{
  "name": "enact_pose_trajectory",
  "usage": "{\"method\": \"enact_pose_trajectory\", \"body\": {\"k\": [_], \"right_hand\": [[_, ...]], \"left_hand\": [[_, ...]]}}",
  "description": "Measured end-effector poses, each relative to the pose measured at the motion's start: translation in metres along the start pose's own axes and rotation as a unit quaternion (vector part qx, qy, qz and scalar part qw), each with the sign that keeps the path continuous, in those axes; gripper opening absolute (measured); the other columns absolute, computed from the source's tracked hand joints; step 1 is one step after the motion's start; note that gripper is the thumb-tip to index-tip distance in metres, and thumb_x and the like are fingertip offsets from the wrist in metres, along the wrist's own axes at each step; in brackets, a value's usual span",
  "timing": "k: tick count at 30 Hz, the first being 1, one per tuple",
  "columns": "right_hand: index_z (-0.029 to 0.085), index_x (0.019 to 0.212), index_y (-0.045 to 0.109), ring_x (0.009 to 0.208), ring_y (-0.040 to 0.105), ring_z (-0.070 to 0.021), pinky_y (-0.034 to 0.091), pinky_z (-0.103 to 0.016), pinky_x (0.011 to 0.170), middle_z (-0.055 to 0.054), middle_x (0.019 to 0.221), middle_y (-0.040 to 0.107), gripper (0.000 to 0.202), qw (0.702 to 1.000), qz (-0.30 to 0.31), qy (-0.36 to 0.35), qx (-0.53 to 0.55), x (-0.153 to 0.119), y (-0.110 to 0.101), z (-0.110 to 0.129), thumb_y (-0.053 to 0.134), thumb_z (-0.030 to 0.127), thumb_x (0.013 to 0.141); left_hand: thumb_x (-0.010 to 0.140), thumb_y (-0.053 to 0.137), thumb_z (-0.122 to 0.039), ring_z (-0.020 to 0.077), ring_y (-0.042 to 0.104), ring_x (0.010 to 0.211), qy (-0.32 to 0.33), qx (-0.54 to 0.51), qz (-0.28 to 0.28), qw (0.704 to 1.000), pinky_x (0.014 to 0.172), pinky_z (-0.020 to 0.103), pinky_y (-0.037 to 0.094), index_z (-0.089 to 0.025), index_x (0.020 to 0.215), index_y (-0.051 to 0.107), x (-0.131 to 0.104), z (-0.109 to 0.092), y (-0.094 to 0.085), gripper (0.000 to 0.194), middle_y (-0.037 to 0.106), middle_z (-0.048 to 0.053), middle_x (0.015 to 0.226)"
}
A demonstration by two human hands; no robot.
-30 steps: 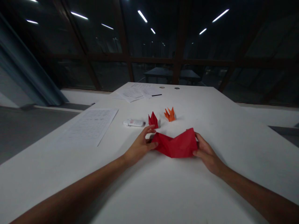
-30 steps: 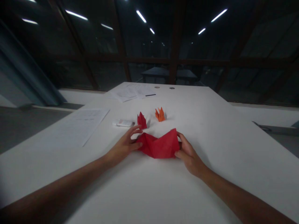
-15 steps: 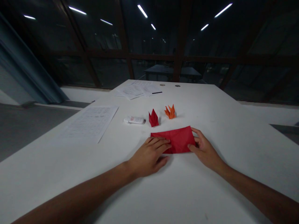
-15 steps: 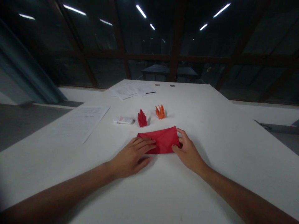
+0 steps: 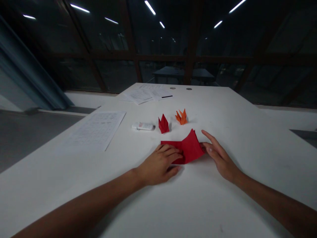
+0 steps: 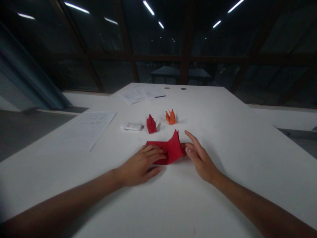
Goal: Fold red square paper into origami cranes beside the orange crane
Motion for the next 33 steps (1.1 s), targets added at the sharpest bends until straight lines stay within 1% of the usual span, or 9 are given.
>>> {"method": "enact_pose_trajectory", "body": {"k": [5, 9, 11, 14, 18, 22, 28, 32, 33], "right_hand": [[0.025, 0.165, 0.01, 0.141, 0.051, -0.0307, 0.04, -0.054, 0.116, -0.017, 0.153, 0.053, 0.076, 0.968, 0.123, -0.122, -0.182, -0.016, 0.015, 0.012, 0.048, 0.047, 0.103], [0.025, 0.161, 0.032, 0.146, 0.043, -0.0298, 0.037, -0.051, 0.12, -0.012, 0.16, 0.046, 0.069, 0.901, 0.208, -0.18, -0.335, -0.026, 0.033, 0.021, 0.059, 0.041, 0.099], [0.021, 0.156, 0.041, 0.142, 0.048, -0.0288, 0.039, -0.05, 0.119, -0.013, 0.156, 0.051, 0.063, 0.893, 0.204, -0.175, -0.36, -0.026, 0.038, 0.023, 0.059, 0.039, 0.099], [0.018, 0.143, 0.057, 0.133, 0.056, -0.0279, 0.044, -0.049, 0.115, -0.013, 0.143, 0.063, 0.048, 0.896, 0.18, -0.164, -0.37, -0.024, 0.04, 0.023, 0.061, 0.034, 0.098], [0.018, 0.131, 0.066, 0.13, 0.058, -0.0273, 0.045, -0.049, 0.113, -0.012, 0.137, 0.068, 0.038, 0.896, 0.161, -0.173, -0.375, -0.023, 0.04, 0.022, 0.063, 0.033, 0.096], [0.019, 0.128, 0.067, 0.128, 0.059, -0.0271, 0.046, -0.049, 0.113, -0.011, 0.136, 0.068, 0.036, 0.898, 0.148, -0.173, -0.378, -0.024, 0.04, 0.021, 0.065, 0.03, 0.094], [0.02, 0.115, 0.07, 0.118, 0.064, -0.0271, 0.05, -0.047, 0.106, -0.01, 0.125, 0.072, 0.028, 0.901, 0.117, -0.183, -0.374, -0.025, 0.039, 0.022, 0.072, 0.033, 0.09], [0.021, 0.112, 0.068, 0.115, 0.067, -0.0263, 0.047, -0.049, 0.108, -0.008, 0.118, 0.074, 0.025, 0.903, 0.113, -0.201, -0.362, -0.024, 0.038, 0.024, 0.073, 0.032, 0.09], [0.021, 0.113, 0.067, 0.115, 0.067, -0.0262, 0.046, -0.05, 0.11, -0.007, 0.117, 0.075, 0.026, 0.903, 0.116, -0.205, -0.358, -0.024, 0.038, 0.025, 0.072, 0.031, 0.09]], "left_hand": [[0.097, 0.059, -0.043, 0.0289, 0.052, 0.134, 0.075, -0.026, 0.024, 0.997, 0.117, 0.047, 0.036, -0.024, 0.13, 0.063, -0.001, -0.007, 0.0, 0.039, 0.063, 0.008, 0.141], [0.095, 0.06, -0.042, 0.0289, 0.055, 0.133, 0.126, -0.047, 0.008, 0.991, 0.116, 0.043, 0.039, -0.02, 0.129, 0.062, -0.004, -0.011, -0.001, 0.04, 0.064, 0.012, 0.139], [0.095, 0.059, -0.037, 0.027, 0.061, 0.119, 0.133, -0.062, -0.036, 0.989, 0.109, 0.043, 0.044, -0.02, 0.12, 0.064, -0.006, -0.01, -0.004, 0.03, 0.07, 0.011, 0.123], [0.097, 0.052, -0.025, 0.0213, 0.062, 0.092, 0.086, -0.09, -0.158, 0.98, 0.09, 0.039, 0.049, -0.019, 0.099, 0.06, -0.008, -0.005, -0.01, 0.011, 0.068, 0.007, 0.094], [0.1, 0.048, -0.022, 0.0198, 0.057, 0.093, -0.034, -0.107, -0.276, 0.955, 0.086, 0.036, 0.049, -0.019, 0.102, 0.053, -0.009, 0.007, -0.013, 0.006, 0.06, 0.007, 0.098], [0.099, 0.051, -0.022, 0.0207, 0.056, 0.099, -0.083, -0.1, -0.252, 0.959, 0.091, 0.037, 0.048, -0.02, 0.109, 0.052, -0.004, 0.011, -0.011, 0.01, 0.059, 0.007, 0.105], [0.096, 0.051, -0.016, 0.0211, 0.058, 0.103, -0.062, -0.09, -0.228, 0.967, 0.094, 0.038, 0.049, -0.021, 0.11, 0.053, -0.004, 0.005, -0.008, 0.015, 0.06, 0.008, 0.11], [0.095, 0.053, -0.019, 0.0218, 0.056, 0.094, -0.077, -0.057, -0.272, 0.958, 0.086, 0.038, 0.049, -0.021, 0.092, 0.052, -0.005, 0.005, -0.012, 0.003, 0.06, 0.007, 0.097], [0.095, 0.053, -0.021, 0.0214, 0.055, 0.09, -0.083, -0.049, -0.279, 0.955, 0.083, 0.038, 0.048, -0.021, 0.085, 0.05, -0.005, 0.006, -0.013, 0.01, 0.059, 0.006, 0.091]]}}
Point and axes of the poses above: each hand's wrist, its own x-axis towards the middle knuckle, its own y-axis out of the palm, z = x × y, the point moved 3 cm from there along x, towards the middle knuckle
